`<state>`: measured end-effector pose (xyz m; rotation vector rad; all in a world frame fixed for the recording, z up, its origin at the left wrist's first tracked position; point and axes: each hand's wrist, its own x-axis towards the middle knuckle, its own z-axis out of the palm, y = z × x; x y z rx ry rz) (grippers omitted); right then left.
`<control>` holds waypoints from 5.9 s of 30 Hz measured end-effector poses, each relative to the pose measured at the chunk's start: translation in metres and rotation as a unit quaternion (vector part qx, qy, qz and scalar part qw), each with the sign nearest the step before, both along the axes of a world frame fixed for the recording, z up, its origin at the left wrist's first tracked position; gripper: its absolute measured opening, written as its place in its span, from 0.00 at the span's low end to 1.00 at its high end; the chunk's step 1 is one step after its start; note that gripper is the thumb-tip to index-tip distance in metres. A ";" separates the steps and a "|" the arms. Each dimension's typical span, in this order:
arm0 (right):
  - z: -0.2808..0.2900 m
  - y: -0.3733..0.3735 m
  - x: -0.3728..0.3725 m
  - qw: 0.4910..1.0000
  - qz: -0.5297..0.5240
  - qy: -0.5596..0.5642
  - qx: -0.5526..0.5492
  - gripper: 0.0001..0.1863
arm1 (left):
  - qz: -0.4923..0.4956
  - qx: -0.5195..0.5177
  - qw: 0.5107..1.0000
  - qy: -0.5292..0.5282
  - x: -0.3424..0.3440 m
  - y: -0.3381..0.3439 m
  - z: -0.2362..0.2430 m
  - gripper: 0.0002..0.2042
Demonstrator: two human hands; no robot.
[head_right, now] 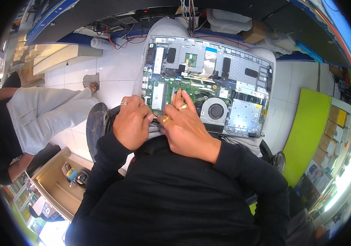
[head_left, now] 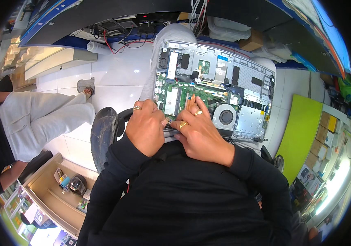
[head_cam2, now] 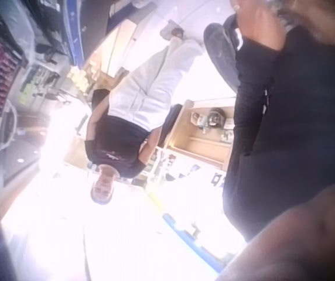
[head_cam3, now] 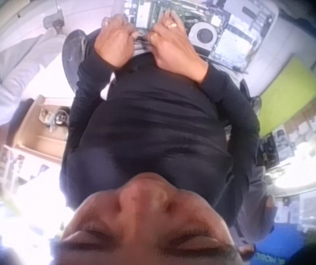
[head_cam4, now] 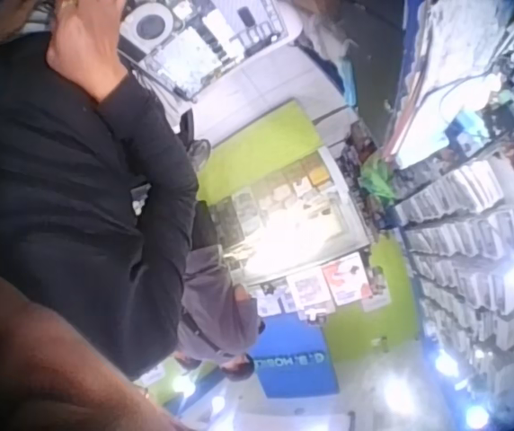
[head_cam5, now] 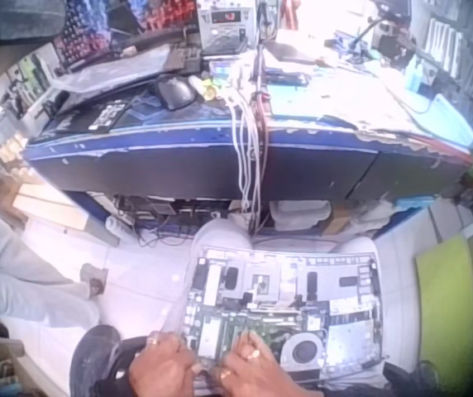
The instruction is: The person disassembles a laptop base held on their lap by removing internal screws with a screwdriver, detaching wire connectors, and lifting internal components. The person also picks up a separate laptop screen assembly and aligns it with the base while reaching for tools on a cluttered workbench.
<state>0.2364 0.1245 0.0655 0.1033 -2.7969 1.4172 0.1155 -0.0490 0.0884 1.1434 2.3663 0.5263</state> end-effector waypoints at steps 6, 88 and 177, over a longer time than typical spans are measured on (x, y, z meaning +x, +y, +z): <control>0.001 -0.003 -0.003 1.000 -0.003 -0.022 0.000 0.14 | -0.023 -0.017 1.000 -0.004 -0.002 0.001 0.001 0.02; 0.002 0.014 0.008 0.991 0.079 0.044 0.102 0.16 | 0.120 0.132 0.980 0.088 0.038 -0.013 -0.017 0.12; -0.017 0.002 -0.008 0.957 0.082 0.193 0.203 0.08 | 0.175 0.096 0.976 -0.089 0.011 -0.018 -0.023 0.05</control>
